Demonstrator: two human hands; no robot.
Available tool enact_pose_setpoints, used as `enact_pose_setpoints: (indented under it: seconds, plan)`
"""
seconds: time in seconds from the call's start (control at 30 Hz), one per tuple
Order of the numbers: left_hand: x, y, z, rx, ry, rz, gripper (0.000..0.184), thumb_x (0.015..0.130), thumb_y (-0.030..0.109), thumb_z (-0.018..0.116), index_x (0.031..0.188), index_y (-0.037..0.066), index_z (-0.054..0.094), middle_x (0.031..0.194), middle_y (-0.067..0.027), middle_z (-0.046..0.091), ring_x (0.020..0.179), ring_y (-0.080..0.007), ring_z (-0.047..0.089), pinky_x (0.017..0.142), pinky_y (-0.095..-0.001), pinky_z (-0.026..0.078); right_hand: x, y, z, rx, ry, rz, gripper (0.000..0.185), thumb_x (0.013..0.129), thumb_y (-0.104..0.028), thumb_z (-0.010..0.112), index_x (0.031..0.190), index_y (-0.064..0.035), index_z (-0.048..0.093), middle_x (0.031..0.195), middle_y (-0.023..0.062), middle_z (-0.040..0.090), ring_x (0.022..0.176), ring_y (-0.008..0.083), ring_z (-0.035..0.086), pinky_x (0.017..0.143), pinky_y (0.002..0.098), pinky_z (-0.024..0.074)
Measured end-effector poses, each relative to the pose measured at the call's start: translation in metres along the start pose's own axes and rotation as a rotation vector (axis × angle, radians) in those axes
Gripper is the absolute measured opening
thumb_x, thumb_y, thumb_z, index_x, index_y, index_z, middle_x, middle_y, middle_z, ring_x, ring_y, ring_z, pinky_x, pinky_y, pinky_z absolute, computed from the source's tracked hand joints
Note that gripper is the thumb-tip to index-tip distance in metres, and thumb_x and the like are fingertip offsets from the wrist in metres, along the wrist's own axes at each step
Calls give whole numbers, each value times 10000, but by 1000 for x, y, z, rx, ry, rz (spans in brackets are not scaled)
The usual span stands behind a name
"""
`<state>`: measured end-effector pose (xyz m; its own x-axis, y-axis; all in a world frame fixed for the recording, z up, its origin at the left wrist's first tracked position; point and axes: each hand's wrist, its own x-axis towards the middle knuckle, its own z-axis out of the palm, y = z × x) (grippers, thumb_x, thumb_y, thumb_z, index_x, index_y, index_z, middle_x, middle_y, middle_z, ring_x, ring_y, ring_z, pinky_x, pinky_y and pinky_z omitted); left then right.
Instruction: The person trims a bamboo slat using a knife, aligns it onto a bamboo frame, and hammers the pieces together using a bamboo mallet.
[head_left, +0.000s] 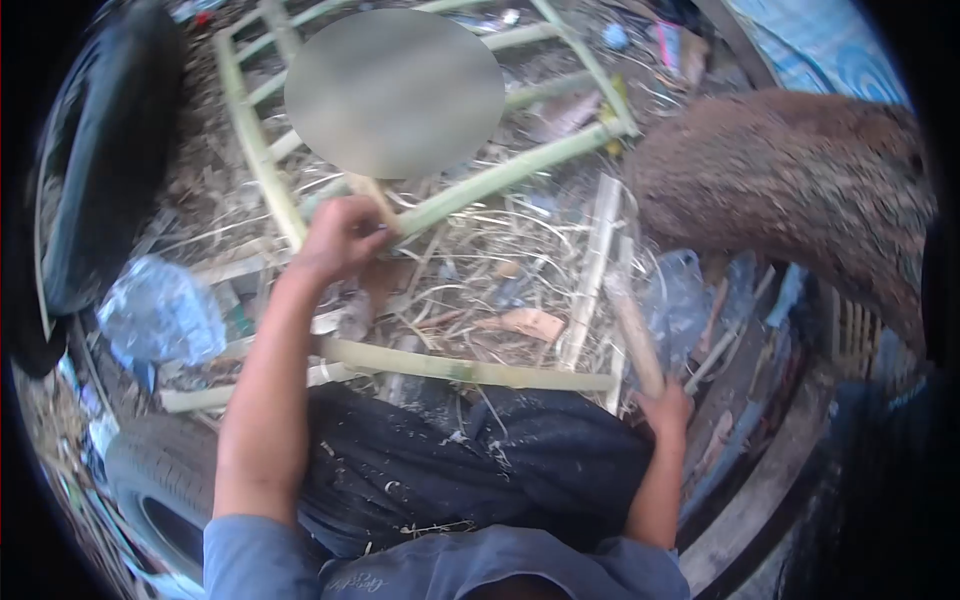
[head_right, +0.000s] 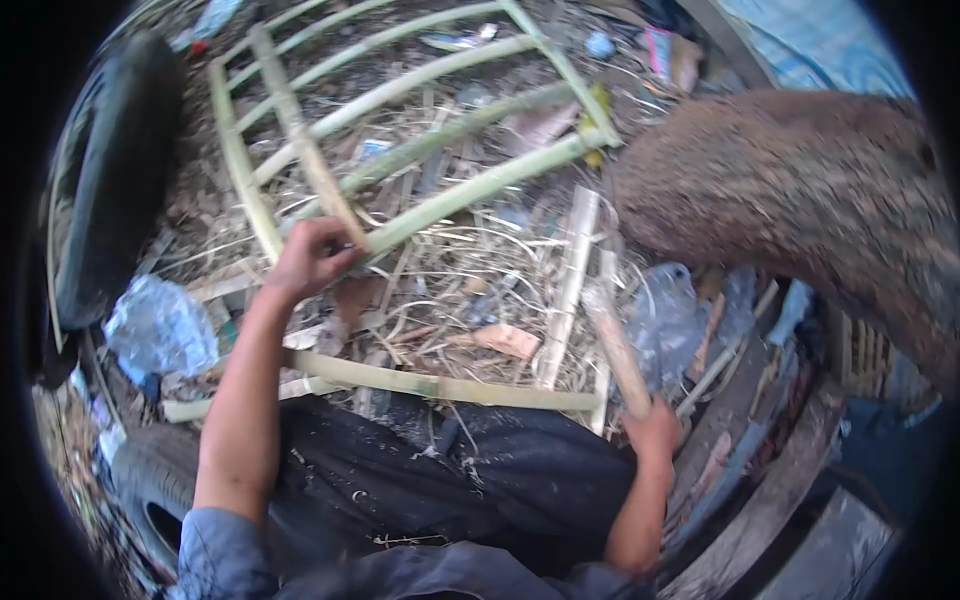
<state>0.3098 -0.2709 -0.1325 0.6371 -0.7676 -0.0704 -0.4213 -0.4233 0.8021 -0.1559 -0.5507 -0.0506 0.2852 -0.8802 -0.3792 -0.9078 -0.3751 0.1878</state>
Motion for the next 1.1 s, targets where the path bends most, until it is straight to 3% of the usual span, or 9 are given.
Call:
enact_pose_setpoints:
  seconds: [0.07, 0.23, 0.33, 0.4, 0.47, 0.53, 0.7, 0.83, 1.1]
  plan:
    - [0, -2, -2, -15, -54, -33, 151, 747, 102, 780, 783, 0, 674, 658, -110, 587, 584, -198, 537, 562, -342, 441, 10, 26, 14, 146, -177, 94, 584, 604, -288, 828, 1096, -19, 664, 970, 237, 701, 946, 412, 670, 842, 485, 521]
    - [-1, 2, -5, -53, 21, 32, 222, 737, 91, 791, 680, -7, 600, 618, -143, 583, 558, -245, 552, 559, -366, 445, -15, -12, -35, 42, -1, 101, 519, 636, -249, 796, 1087, -20, 680, 954, 256, 691, 925, 420, 668, 825, 475, 520]
    - [1, 3, -7, -102, 10, 42, 232, 734, 83, 790, 666, -5, 585, 604, -144, 570, 545, -254, 542, 552, -373, 437, -29, -19, -59, 92, 131, 5, 483, 659, -190, 776, 1082, 11, 660, 907, 235, 697, 889, 367, 691, 807, 438, 525]
    - [1, 7, -10, -57, -69, -36, 131, 731, 105, 760, 732, 21, 660, 697, -178, 638, 662, -351, 628, 636, -416, 489, -39, -30, -74, 478, 194, -119, 446, 673, -153, 781, 1046, 39, 631, 853, 193, 691, 843, 282, 683, 787, 394, 521]
    - [0, 8, -11, -67, -67, -48, 122, 733, 103, 757, 734, 24, 664, 693, -180, 634, 660, -350, 628, 637, -416, 491, -48, -62, -81, 529, 222, -182, 427, 691, -132, 789, 1039, 43, 613, 825, 144, 679, 793, 202, 647, 755, 369, 516]
    - [0, 10, -12, -67, -79, -78, 124, 730, 104, 759, 734, 22, 667, 708, -172, 645, 669, -344, 634, 639, -413, 497, -43, -81, -80, 512, -42, -454, 446, 697, -154, 804, 1060, 23, 615, 832, 163, 687, 774, 246, 686, 746, 390, 530]
    - [0, -3, -5, -131, -7, 57, 178, 713, 75, 774, 715, -25, 626, 668, -151, 609, 587, -271, 590, 570, -362, 466, -21, -171, -61, 448, -110, -800, 516, 672, -177, 822, 1108, -14, 601, 857, 197, 692, 798, 322, 711, 719, 398, 542]
    - [2, -9, -2, -112, -36, 5, 127, 703, 109, 780, 730, 30, 684, 726, -144, 677, 693, -322, 661, 661, -402, 515, -5, -181, -54, 441, -74, -911, 527, 681, -207, 833, 1117, -15, 610, 839, 231, 692, 777, 379, 716, 674, 415, 566]
    - [3, -3, -8, -94, -75, -51, 108, 697, 115, 790, 718, 61, 699, 702, -126, 678, 682, -316, 661, 640, -408, 504, -5, -184, -67, 308, -36, -930, 536, 691, -212, 808, 1144, -23, 593, 821, 242, 681, 766, 419, 693, 671, 452, 555]
